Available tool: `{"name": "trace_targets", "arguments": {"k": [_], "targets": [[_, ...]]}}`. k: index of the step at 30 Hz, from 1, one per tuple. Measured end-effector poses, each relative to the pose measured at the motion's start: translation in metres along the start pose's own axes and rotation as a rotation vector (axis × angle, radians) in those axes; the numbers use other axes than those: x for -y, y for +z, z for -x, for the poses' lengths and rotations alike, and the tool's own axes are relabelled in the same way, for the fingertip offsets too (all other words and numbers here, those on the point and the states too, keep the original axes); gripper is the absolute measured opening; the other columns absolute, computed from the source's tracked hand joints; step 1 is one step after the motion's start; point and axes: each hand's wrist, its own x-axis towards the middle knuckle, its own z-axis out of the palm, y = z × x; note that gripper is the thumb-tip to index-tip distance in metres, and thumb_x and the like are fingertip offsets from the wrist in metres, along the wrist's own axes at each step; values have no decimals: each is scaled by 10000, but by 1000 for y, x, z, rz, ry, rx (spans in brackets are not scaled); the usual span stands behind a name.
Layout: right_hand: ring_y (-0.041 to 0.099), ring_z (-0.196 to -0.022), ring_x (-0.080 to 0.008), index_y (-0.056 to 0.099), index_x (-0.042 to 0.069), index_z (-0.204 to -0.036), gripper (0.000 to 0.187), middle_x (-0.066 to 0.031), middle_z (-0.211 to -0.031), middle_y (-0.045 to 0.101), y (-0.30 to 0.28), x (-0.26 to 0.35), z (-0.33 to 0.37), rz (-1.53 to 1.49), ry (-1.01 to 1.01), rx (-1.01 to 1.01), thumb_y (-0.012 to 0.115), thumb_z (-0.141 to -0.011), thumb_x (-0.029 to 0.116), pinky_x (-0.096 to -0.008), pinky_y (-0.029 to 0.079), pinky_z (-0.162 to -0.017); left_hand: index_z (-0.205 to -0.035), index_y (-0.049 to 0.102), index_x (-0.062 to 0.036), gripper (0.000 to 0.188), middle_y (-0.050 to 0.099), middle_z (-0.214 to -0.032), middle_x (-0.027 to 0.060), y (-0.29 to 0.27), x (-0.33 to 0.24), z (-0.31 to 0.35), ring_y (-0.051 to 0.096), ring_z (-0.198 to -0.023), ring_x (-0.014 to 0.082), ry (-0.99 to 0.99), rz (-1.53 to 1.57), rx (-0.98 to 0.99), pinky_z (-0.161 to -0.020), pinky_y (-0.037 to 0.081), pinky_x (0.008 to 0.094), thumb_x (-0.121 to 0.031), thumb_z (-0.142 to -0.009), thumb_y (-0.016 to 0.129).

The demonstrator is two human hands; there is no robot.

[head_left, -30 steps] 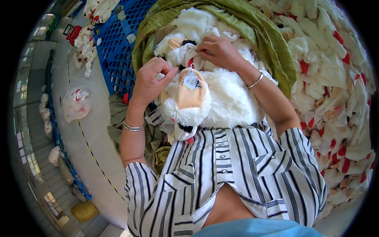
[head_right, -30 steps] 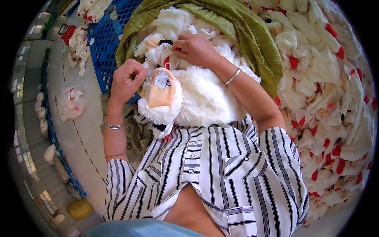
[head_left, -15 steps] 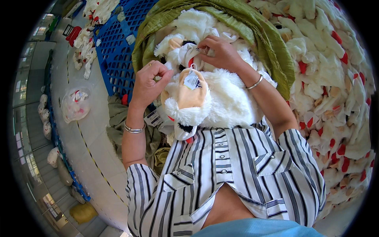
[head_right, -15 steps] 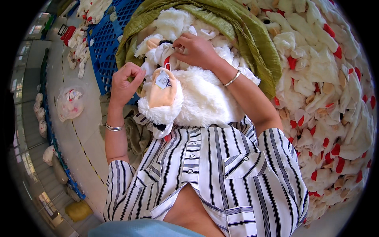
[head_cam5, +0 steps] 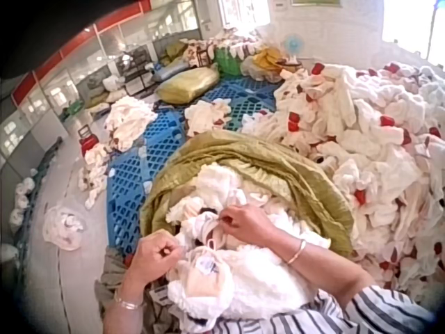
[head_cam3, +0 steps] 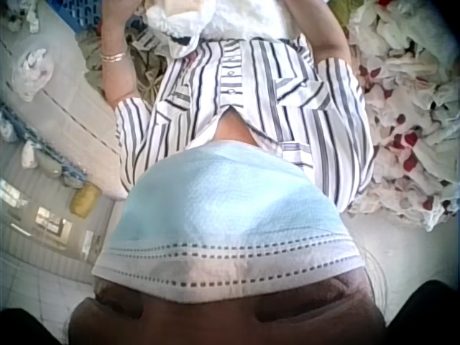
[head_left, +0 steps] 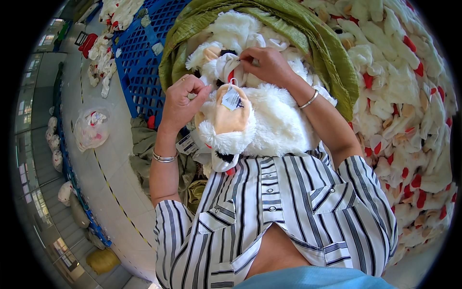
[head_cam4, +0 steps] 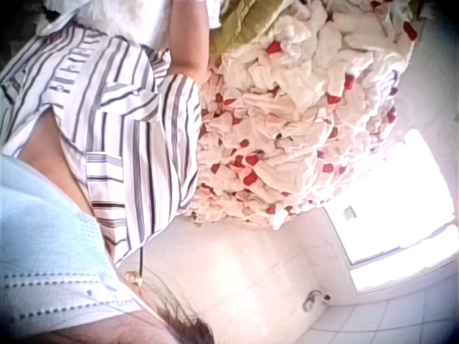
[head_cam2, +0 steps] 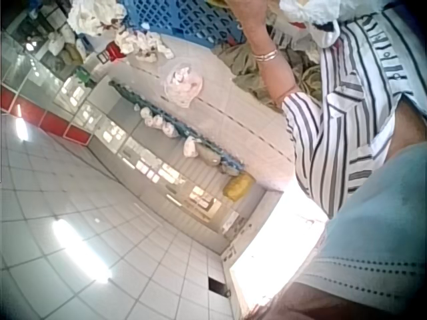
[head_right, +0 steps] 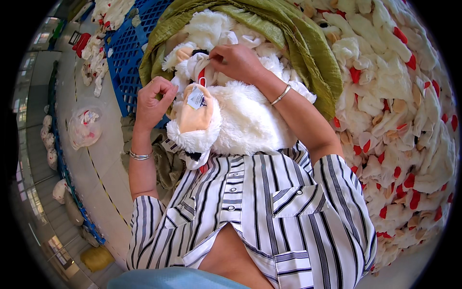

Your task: The person assembles a white stuffed animal by hand, attaching a red fabric piece to the face and adjusting the ears and body. The person works with a pile of similar unfinished plush items in a warehouse setting.

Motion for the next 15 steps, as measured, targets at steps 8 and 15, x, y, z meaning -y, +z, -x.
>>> {"name": "trace_targets", "arguments": {"k": [8, 15], "targets": [[683, -743, -284, 678, 55, -976, 203, -104, -852, 711, -1, -1, 0, -20, -8, -7, 659, -833, 198, -372, 535, -664, -832, 595, -13, 117, 591, -722, 18, 11, 3, -9, 521, -658, 88, -45, 52, -7, -613, 451, 251, -71, -861, 692], [684, -842, -240, 613, 40, -1133, 327, -116, -907, 699, -1, 9, -3, -63, 138, 101, 693, -827, 120, -329, 533, -771, -969, 645, 30, 258, 630, -787, 29, 38, 23, -39, 546, -692, 81, -322, 88, -43, -645, 480, 243, -216, -898, 676]]}}
